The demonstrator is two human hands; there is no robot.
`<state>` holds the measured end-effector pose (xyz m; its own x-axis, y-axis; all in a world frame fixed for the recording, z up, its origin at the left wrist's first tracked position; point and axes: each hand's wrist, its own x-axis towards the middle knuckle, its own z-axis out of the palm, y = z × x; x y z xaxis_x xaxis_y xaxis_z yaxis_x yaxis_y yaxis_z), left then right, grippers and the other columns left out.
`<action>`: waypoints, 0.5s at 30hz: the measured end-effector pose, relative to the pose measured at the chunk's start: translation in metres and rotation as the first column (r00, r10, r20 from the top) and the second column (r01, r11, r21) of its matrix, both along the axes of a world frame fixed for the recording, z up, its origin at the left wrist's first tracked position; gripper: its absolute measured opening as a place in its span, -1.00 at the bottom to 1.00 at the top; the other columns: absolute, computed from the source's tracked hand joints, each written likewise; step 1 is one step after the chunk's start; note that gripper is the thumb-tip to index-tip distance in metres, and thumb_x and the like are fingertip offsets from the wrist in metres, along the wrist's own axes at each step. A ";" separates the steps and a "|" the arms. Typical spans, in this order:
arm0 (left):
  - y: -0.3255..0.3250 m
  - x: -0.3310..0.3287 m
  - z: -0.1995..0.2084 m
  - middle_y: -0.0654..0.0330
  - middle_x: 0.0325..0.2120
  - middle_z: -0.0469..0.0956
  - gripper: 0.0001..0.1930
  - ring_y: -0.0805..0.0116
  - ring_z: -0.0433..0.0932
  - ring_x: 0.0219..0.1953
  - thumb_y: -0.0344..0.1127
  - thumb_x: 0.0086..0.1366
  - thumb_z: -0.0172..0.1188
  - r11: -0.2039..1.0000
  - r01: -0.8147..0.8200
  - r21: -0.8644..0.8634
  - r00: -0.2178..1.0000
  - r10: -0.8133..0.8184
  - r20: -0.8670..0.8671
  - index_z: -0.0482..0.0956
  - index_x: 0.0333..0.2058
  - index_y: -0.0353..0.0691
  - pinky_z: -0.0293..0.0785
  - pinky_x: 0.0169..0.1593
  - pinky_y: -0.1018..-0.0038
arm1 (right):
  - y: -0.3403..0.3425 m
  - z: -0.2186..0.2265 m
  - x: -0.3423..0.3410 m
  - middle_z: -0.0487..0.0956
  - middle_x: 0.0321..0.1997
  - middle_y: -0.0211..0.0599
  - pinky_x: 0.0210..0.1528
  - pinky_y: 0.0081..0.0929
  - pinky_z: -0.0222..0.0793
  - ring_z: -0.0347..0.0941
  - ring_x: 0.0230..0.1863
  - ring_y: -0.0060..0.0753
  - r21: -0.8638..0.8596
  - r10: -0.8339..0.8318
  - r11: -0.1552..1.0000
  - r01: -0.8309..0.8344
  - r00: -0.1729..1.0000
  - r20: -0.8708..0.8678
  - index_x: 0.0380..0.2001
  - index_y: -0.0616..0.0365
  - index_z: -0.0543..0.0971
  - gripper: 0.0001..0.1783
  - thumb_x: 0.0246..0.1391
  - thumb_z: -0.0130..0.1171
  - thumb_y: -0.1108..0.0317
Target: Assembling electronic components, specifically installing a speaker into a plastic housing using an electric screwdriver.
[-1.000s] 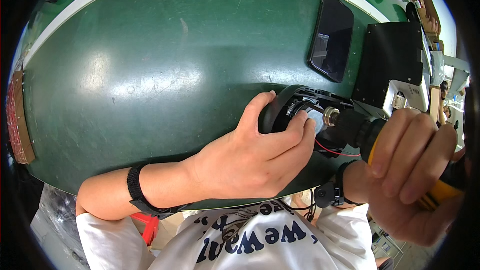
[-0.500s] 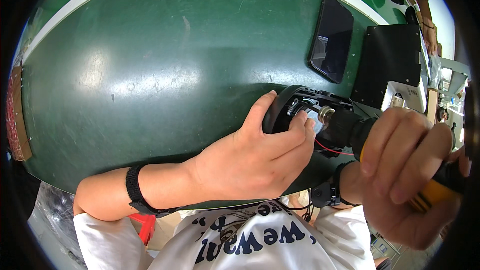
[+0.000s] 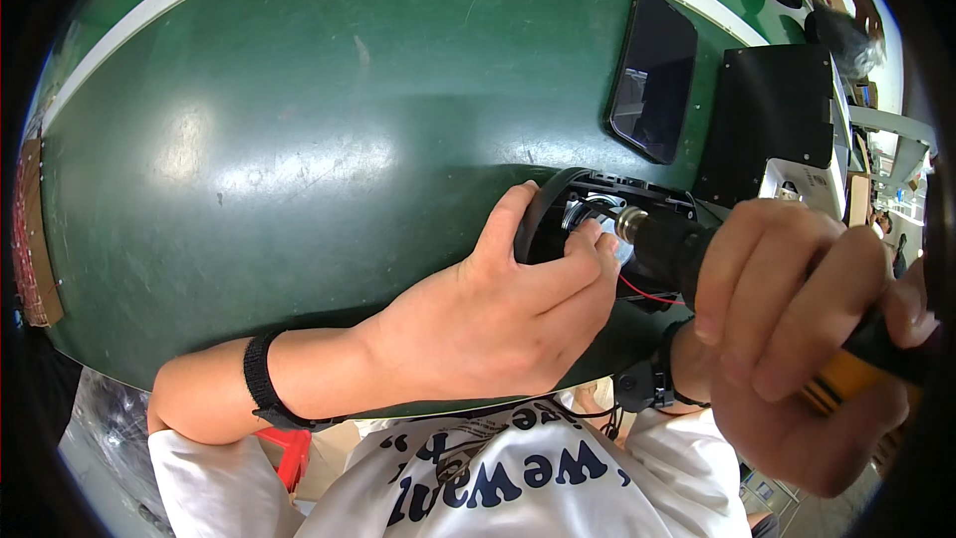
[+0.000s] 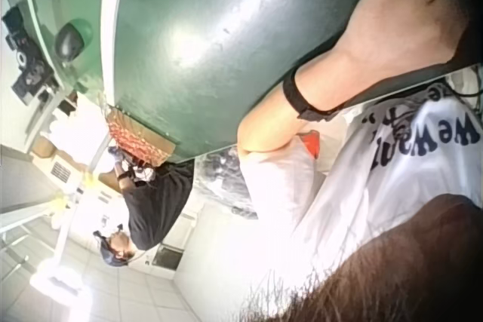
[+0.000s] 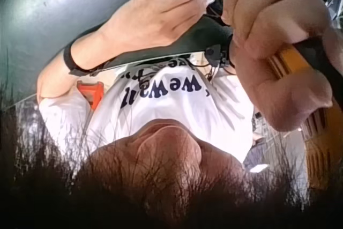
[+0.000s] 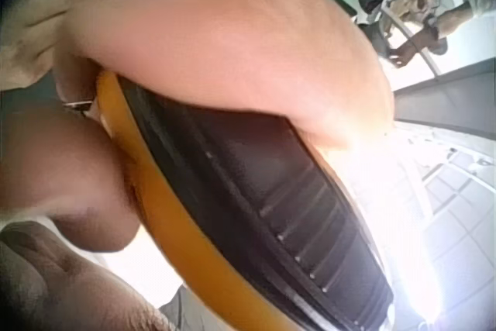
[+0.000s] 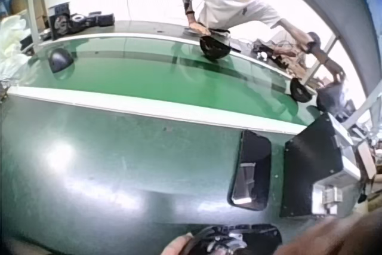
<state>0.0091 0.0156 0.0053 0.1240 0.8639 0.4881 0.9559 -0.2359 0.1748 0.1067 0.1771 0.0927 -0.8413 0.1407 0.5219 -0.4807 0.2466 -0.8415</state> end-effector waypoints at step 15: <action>0.002 0.003 -0.005 0.09 -0.13 0.59 -0.77 0.16 0.55 0.04 -0.36 0.10 0.30 0.997 0.000 0.080 0.998 -0.005 0.061 0.70 -0.24 -0.27 0.51 -0.01 -0.11 | 0.022 0.044 0.021 0.50 -0.42 -0.33 -0.38 -0.33 0.44 0.40 -0.50 -0.36 -0.024 0.095 0.995 -0.092 0.974 0.204 -0.20 0.10 0.45 -0.79 0.39 -0.02 0.20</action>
<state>0.0121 0.0179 0.0003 0.0940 0.8216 0.5622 0.9434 -0.2539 0.2133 0.1278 0.1991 0.1364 -0.9398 0.0622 0.3360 -0.3186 0.1955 -0.9275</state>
